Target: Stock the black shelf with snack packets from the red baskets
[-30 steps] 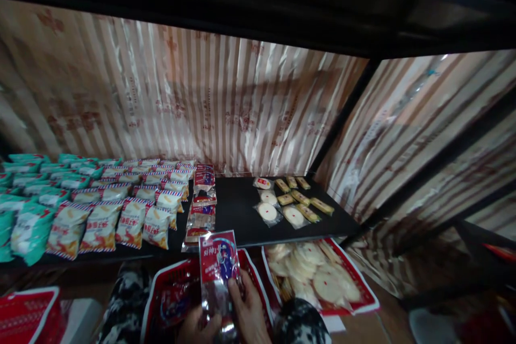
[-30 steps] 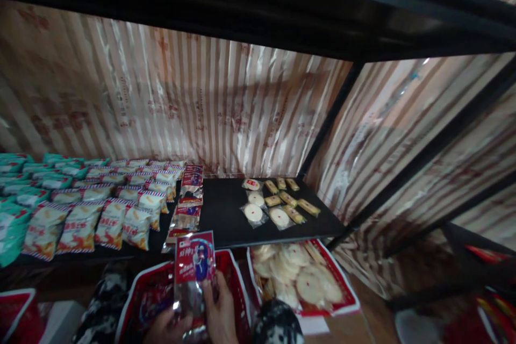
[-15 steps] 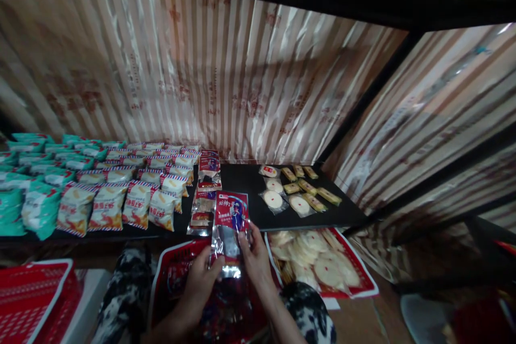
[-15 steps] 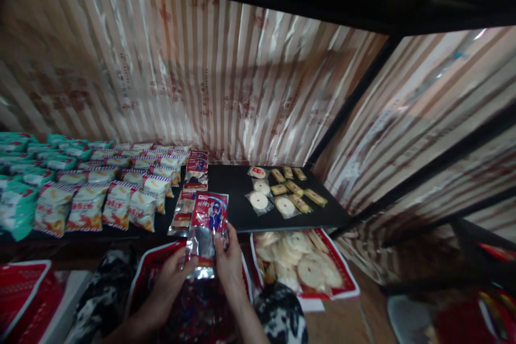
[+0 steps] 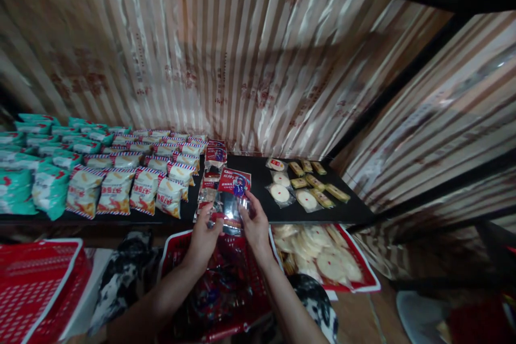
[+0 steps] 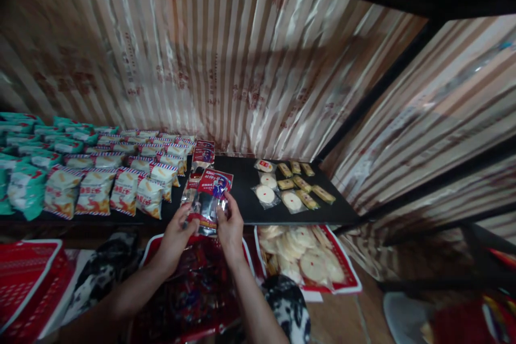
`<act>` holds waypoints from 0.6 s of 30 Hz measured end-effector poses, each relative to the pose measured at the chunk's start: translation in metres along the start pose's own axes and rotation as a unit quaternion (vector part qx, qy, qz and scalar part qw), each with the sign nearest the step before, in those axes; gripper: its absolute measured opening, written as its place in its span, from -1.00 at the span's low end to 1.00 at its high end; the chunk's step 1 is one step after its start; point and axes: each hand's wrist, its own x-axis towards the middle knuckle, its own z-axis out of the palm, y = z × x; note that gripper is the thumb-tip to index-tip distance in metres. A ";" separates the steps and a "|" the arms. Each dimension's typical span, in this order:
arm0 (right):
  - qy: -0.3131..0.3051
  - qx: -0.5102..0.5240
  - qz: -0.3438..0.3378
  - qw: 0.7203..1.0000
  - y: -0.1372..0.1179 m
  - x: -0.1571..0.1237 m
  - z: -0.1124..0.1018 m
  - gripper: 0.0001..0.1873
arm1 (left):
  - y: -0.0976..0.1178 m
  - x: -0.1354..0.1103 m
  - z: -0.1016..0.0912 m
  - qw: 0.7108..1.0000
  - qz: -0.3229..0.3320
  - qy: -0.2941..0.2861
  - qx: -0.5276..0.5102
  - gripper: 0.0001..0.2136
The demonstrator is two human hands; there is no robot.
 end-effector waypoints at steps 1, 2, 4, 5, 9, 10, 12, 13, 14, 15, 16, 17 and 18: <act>-0.002 -0.009 -0.003 1.000 0.002 0.004 0.002 -0.48 | 0.001 0.004 0.001 1.000 0.007 0.002 -0.004 -0.45; -0.006 -0.016 -0.005 1.000 0.004 0.008 0.005 -0.48 | 0.001 0.007 0.001 1.000 0.013 0.005 -0.006 -0.46; -0.014 -0.034 -0.008 0.999 0.006 0.016 0.010 -0.48 | 0.000 0.015 0.002 1.000 0.014 0.013 -0.010 -0.47; -0.017 -0.044 -0.008 0.999 0.006 0.019 0.013 -0.48 | 0.000 0.019 0.002 1.000 0.011 0.016 -0.011 -0.48; -0.032 -0.089 -0.004 0.995 0.008 0.033 0.023 -0.48 | 0.005 0.030 0.002 0.999 -0.009 0.025 -0.018 -0.48; -0.038 -0.100 -0.006 0.994 0.009 0.036 0.026 -0.48 | 0.006 0.032 0.002 0.999 -0.016 0.029 -0.019 -0.47; -0.046 -0.121 -0.014 0.992 0.015 0.043 0.031 -0.49 | 0.008 0.038 0.001 0.999 -0.030 0.040 -0.022 -0.47; -0.046 -0.131 -0.017 0.990 0.018 0.047 0.033 -0.50 | 0.008 0.041 0.001 0.998 -0.033 0.043 -0.022 -0.47; -0.044 -0.139 -0.020 0.989 0.020 0.050 0.036 -0.51 | 0.008 0.045 0.000 0.998 -0.033 0.045 -0.021 -0.47; -0.041 -0.147 -0.024 0.988 0.023 0.054 0.038 -0.51 | 0.008 0.049 0.000 0.998 -0.033 0.045 -0.018 -0.47; -0.039 -0.154 -0.027 0.987 0.025 0.057 0.041 -0.52 | 0.007 0.054 -0.001 0.998 -0.031 0.044 -0.015 -0.47; -0.039 -0.161 -0.028 0.986 0.027 0.061 0.043 -0.53 | 0.005 0.058 -0.001 0.999 -0.028 0.043 -0.012 -0.46; -0.039 -0.170 -0.028 0.984 0.027 0.065 0.046 -0.54 | 0.004 0.063 -0.001 0.999 -0.023 0.044 -0.009 -0.46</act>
